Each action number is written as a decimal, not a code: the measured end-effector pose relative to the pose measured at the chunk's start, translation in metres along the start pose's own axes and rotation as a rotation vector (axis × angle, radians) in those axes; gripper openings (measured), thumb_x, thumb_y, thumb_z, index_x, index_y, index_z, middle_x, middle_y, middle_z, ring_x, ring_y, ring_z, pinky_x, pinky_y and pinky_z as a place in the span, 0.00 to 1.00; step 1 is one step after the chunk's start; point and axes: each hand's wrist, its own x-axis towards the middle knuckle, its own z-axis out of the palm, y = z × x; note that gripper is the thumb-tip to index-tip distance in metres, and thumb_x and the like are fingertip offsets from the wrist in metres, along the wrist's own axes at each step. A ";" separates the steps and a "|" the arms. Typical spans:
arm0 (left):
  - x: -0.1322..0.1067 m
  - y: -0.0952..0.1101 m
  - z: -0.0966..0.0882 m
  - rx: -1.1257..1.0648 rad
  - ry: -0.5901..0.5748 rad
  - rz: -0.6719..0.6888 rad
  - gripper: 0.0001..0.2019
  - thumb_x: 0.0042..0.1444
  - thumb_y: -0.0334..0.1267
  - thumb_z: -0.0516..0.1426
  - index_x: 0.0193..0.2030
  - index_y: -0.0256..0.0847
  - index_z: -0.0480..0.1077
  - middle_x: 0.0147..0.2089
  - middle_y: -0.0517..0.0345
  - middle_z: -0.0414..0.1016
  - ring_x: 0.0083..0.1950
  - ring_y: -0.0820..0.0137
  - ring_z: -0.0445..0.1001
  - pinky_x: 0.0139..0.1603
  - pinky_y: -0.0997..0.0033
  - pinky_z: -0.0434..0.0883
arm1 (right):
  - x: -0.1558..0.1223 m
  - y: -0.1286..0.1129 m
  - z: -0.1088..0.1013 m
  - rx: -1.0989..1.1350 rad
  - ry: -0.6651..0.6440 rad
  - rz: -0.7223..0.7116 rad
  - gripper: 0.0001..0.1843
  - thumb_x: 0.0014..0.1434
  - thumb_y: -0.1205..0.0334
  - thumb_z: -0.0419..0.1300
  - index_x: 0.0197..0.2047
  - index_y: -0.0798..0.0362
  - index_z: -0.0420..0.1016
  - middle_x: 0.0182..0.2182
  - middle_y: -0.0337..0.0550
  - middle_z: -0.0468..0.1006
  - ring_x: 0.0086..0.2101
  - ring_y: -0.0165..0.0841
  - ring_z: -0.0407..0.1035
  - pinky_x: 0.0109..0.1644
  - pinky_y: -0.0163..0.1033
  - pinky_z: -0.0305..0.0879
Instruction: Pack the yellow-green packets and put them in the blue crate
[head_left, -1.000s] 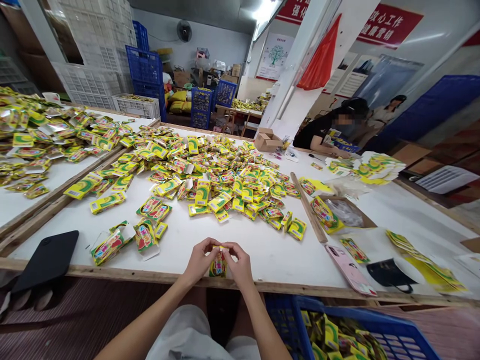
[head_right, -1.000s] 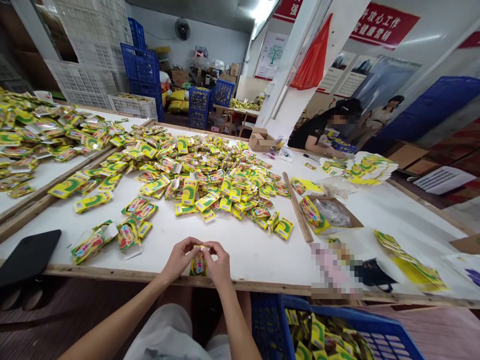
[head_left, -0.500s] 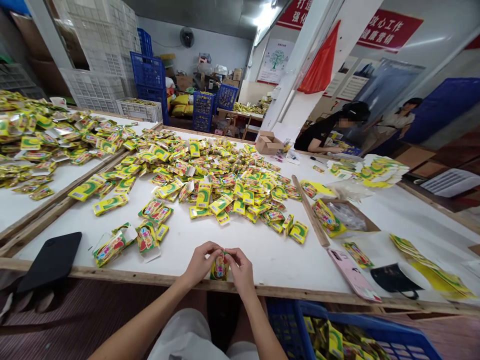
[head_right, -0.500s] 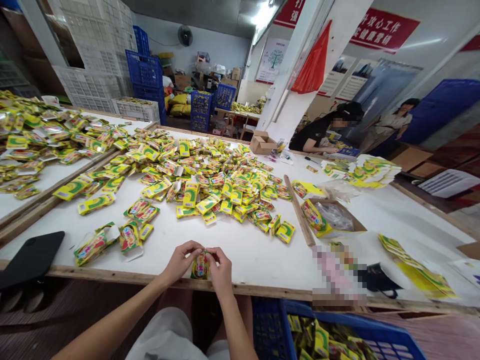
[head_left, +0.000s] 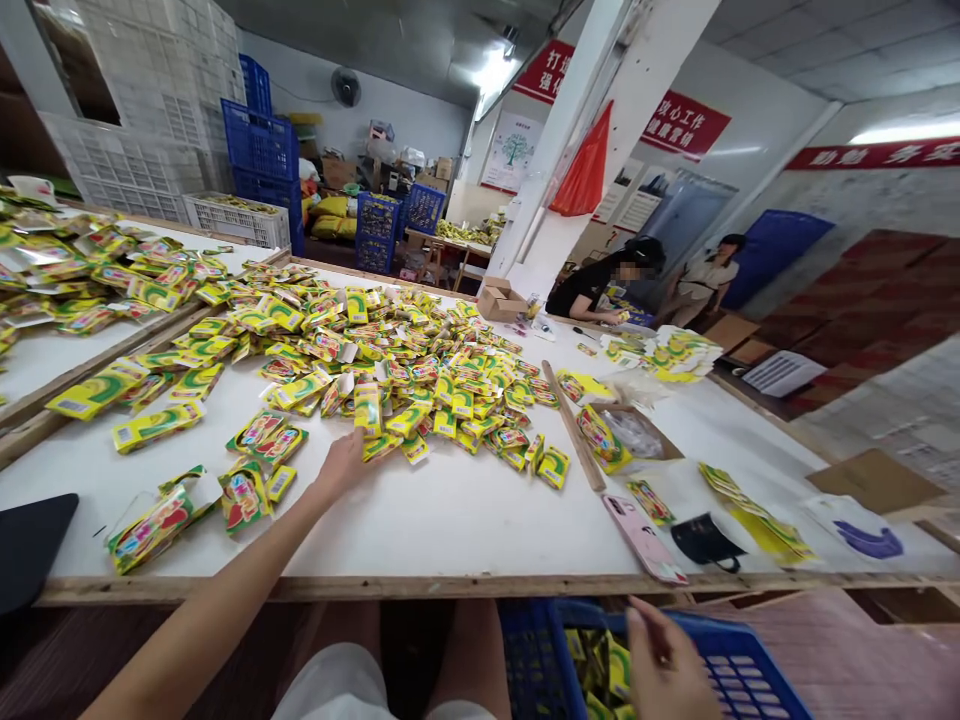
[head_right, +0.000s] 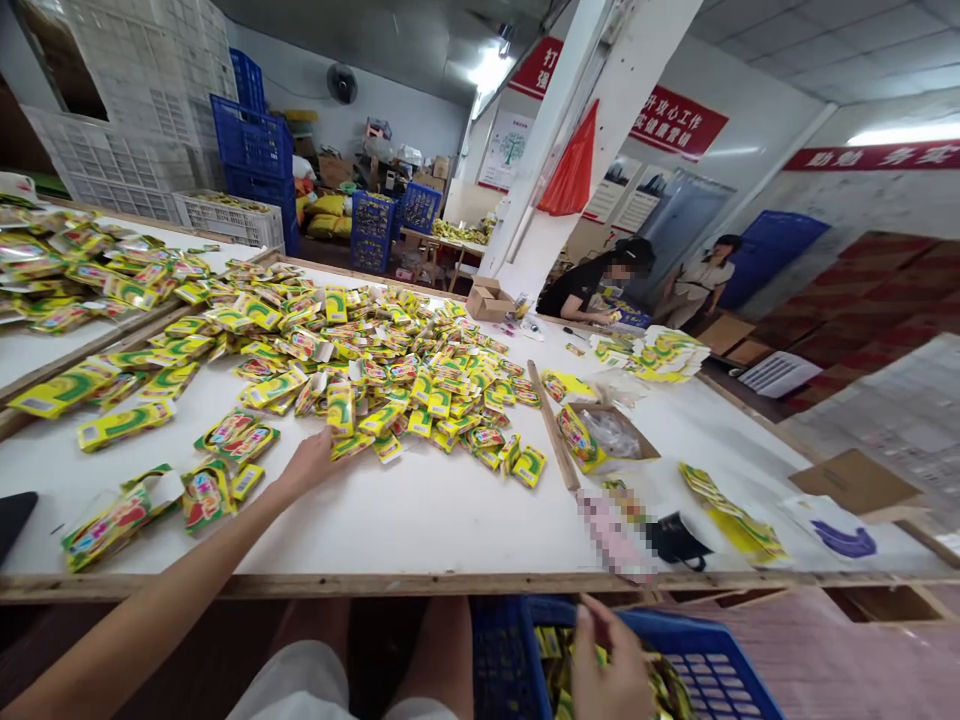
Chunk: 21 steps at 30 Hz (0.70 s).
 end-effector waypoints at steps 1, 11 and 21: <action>-0.011 0.002 0.006 -0.069 -0.027 -0.034 0.16 0.49 0.43 0.59 0.43 0.39 0.65 0.30 0.55 0.72 0.37 0.59 0.73 0.39 0.63 0.67 | -0.009 -0.009 0.016 0.076 -0.069 0.016 0.22 0.53 0.45 0.54 0.39 0.54 0.76 0.35 0.51 0.78 0.34 0.43 0.72 0.41 0.45 0.67; -0.110 0.048 0.045 -0.914 -0.283 0.019 0.21 0.54 0.38 0.55 0.52 0.47 0.52 0.43 0.58 0.67 0.35 0.73 0.74 0.36 0.72 0.70 | -0.066 -0.141 0.166 0.889 -0.687 -0.049 0.19 0.58 0.55 0.57 0.51 0.51 0.64 0.44 0.49 0.76 0.40 0.36 0.74 0.45 0.41 0.70; -0.105 0.034 0.033 -0.683 -0.373 0.070 0.18 0.55 0.36 0.55 0.53 0.43 0.62 0.38 0.59 0.70 0.30 0.74 0.72 0.31 0.74 0.68 | -0.056 -0.144 0.169 0.821 -0.886 -0.180 0.14 0.56 0.58 0.57 0.46 0.51 0.71 0.35 0.40 0.78 0.35 0.34 0.72 0.41 0.37 0.68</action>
